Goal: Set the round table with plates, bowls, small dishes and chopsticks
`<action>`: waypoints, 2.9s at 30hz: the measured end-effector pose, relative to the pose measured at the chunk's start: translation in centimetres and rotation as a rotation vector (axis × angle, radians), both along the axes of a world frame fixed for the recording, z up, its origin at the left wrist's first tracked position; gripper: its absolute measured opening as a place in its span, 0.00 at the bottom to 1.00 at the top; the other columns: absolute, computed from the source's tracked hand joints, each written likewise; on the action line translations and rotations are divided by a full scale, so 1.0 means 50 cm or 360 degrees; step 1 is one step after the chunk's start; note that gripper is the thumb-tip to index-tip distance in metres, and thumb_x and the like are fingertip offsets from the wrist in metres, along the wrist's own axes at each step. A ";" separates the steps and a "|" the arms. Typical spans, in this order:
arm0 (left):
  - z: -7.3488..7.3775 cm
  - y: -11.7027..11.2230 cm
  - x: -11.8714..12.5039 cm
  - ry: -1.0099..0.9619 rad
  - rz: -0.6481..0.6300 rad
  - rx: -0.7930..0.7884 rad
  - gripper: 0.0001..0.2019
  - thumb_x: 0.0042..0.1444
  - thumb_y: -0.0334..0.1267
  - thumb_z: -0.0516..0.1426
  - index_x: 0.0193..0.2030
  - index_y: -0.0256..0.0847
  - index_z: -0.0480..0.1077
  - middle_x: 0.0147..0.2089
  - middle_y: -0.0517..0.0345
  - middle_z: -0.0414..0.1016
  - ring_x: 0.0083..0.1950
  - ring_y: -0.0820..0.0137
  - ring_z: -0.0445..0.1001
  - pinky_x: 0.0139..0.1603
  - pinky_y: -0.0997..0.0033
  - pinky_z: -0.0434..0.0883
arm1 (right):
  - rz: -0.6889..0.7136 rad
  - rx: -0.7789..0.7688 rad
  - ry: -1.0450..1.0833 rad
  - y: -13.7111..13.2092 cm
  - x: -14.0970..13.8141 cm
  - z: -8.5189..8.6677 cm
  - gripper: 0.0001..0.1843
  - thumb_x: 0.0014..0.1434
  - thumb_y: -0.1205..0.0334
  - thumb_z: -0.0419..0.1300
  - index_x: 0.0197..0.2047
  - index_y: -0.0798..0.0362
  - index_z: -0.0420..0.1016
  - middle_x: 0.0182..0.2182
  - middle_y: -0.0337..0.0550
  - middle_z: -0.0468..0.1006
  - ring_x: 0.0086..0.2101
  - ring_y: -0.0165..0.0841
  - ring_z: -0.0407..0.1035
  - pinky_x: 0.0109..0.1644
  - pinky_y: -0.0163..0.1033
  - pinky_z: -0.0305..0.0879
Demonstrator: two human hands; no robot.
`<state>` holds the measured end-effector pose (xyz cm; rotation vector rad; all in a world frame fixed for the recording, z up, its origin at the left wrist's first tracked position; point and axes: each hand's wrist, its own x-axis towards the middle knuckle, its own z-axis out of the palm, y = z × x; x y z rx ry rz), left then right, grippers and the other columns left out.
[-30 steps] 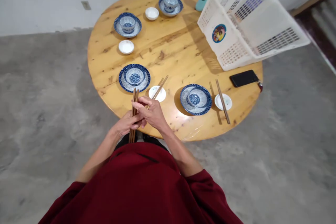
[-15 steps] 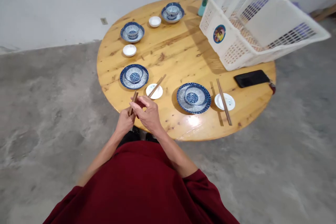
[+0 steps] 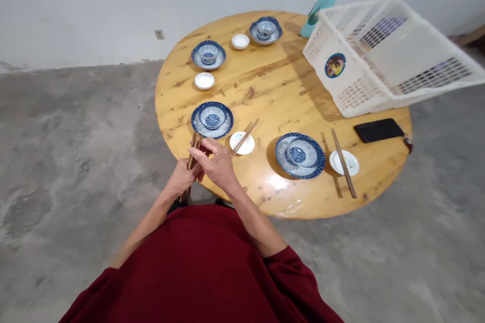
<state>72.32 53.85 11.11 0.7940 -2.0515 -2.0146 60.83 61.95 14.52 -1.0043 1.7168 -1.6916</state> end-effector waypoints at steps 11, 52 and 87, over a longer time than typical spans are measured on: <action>0.045 -0.254 0.169 0.0126 -0.0507 0.0430 0.30 0.60 0.66 0.58 0.39 0.34 0.77 0.19 0.64 0.66 0.19 0.80 0.52 0.23 0.74 0.49 | 0.0266 0.0002 -0.0276 -0.219 0.118 0.055 0.24 0.55 0.40 0.72 0.46 0.49 0.85 0.38 0.43 0.83 0.34 0.35 0.76 0.34 0.38 0.75; -0.066 -0.797 -0.072 -0.0355 -0.0920 0.0021 0.25 0.60 0.61 0.56 0.31 0.39 0.74 0.20 0.63 0.65 0.28 0.72 0.65 0.36 0.73 0.64 | -0.1037 -0.0306 0.0366 -0.601 -0.222 0.086 0.12 0.63 0.51 0.69 0.33 0.49 0.83 0.26 0.40 0.79 0.26 0.29 0.71 0.30 0.38 0.70; -0.158 -1.169 -0.310 -0.0540 -0.1166 -0.0244 0.18 0.59 0.50 0.54 0.36 0.37 0.78 0.18 0.63 0.66 0.24 0.71 0.62 0.31 0.71 0.60 | -0.2071 0.0712 0.0713 -0.766 -0.124 -0.026 0.17 0.70 0.44 0.58 0.44 0.48 0.79 0.38 0.46 0.79 0.43 0.39 0.77 0.45 0.45 0.77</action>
